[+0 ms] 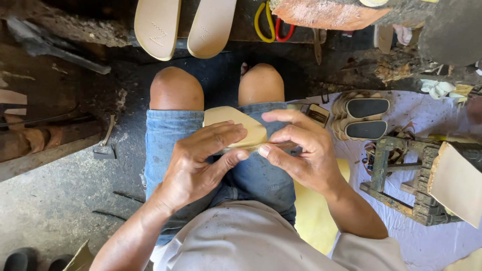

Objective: The person sits on the floor and works on a beige slipper sole. They use a small tool to scrape or clean the edge of the sole, then use scissors to trim excess material. Finally, they use a sanding block to smooth the edges of the slipper.

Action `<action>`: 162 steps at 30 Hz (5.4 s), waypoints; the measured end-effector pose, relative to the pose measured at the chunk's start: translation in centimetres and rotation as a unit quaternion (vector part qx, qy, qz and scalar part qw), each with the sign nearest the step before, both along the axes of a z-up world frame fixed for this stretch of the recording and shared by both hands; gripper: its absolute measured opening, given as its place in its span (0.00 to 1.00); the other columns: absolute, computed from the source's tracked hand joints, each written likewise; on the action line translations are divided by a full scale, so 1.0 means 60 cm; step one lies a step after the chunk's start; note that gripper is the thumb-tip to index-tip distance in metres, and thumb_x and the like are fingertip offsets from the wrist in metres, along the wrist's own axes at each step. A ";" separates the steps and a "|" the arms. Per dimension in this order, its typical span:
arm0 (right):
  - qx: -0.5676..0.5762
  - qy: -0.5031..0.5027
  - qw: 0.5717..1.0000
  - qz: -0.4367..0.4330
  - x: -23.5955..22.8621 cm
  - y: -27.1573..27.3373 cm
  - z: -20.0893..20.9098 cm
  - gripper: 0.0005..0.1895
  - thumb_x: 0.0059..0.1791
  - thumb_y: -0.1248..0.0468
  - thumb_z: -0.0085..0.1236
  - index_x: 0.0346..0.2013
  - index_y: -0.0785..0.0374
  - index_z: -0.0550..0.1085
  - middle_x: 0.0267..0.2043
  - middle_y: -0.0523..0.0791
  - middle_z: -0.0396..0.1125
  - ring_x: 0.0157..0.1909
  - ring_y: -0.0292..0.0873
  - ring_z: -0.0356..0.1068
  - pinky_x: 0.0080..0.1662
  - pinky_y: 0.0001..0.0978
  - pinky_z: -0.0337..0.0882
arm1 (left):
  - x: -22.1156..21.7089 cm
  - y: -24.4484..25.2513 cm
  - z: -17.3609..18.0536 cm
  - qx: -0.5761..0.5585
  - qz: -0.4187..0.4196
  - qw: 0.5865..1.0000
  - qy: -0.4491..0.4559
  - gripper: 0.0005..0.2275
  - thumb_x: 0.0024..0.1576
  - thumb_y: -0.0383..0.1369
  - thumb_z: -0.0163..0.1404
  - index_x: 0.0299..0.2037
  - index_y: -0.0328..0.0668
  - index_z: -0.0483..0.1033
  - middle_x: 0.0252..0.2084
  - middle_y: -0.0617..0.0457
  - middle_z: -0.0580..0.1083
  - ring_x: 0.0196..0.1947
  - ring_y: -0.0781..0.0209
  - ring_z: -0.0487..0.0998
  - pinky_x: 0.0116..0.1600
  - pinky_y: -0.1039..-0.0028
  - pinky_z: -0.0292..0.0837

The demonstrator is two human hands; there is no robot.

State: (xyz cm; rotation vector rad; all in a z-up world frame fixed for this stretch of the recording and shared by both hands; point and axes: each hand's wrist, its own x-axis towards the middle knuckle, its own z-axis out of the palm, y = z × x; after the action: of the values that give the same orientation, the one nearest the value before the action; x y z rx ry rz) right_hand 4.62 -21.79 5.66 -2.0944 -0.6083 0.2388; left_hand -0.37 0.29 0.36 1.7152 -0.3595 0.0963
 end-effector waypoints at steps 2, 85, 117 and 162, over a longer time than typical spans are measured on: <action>0.028 0.015 0.999 0.032 0.005 0.000 -0.008 0.09 0.49 0.64 0.62 0.30 0.68 0.74 0.47 0.56 0.74 0.40 0.43 0.77 0.40 0.27 0.80 | -0.001 -0.004 0.004 -0.002 0.026 1.000 -0.014 0.12 0.61 0.32 0.54 0.51 0.32 0.77 0.52 0.40 0.80 0.57 0.41 0.82 0.65 0.58 0.76; -0.057 0.041 0.997 0.012 -0.012 -0.035 0.038 0.10 0.51 0.65 0.56 0.30 0.69 0.75 0.50 0.52 0.73 0.40 0.39 0.75 0.39 0.24 0.77 | 0.017 -0.062 -0.034 -0.109 -0.054 0.992 -0.035 0.14 0.65 0.33 0.48 0.55 0.29 0.72 0.55 0.39 0.76 0.61 0.40 0.78 0.69 0.54 0.73; 0.061 -0.022 0.996 -0.059 -0.055 0.021 0.007 0.05 0.47 0.70 0.64 0.27 0.70 0.78 0.40 0.52 0.76 0.33 0.47 0.80 0.34 0.30 0.80 | -0.013 -0.014 -0.030 -0.063 -0.011 0.998 -0.018 0.15 0.59 0.31 0.56 0.52 0.28 0.78 0.50 0.35 0.78 0.56 0.26 0.77 0.58 0.45 0.73; 0.059 0.068 0.991 -0.095 -0.056 0.028 -0.067 0.02 0.46 0.68 0.67 0.32 0.59 0.82 0.23 0.44 0.62 0.25 0.36 0.65 0.31 0.26 0.65 | -0.040 -0.002 -0.085 -0.096 0.056 0.994 -0.003 0.13 0.62 0.36 0.52 0.46 0.32 0.80 0.46 0.38 0.80 0.56 0.30 0.79 0.58 0.46 0.74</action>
State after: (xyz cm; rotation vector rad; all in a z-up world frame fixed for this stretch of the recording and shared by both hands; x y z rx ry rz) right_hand 1.27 -20.09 1.65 -1.9866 -0.3303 0.2296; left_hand -2.77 0.17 -4.73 1.5443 -0.2496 0.2116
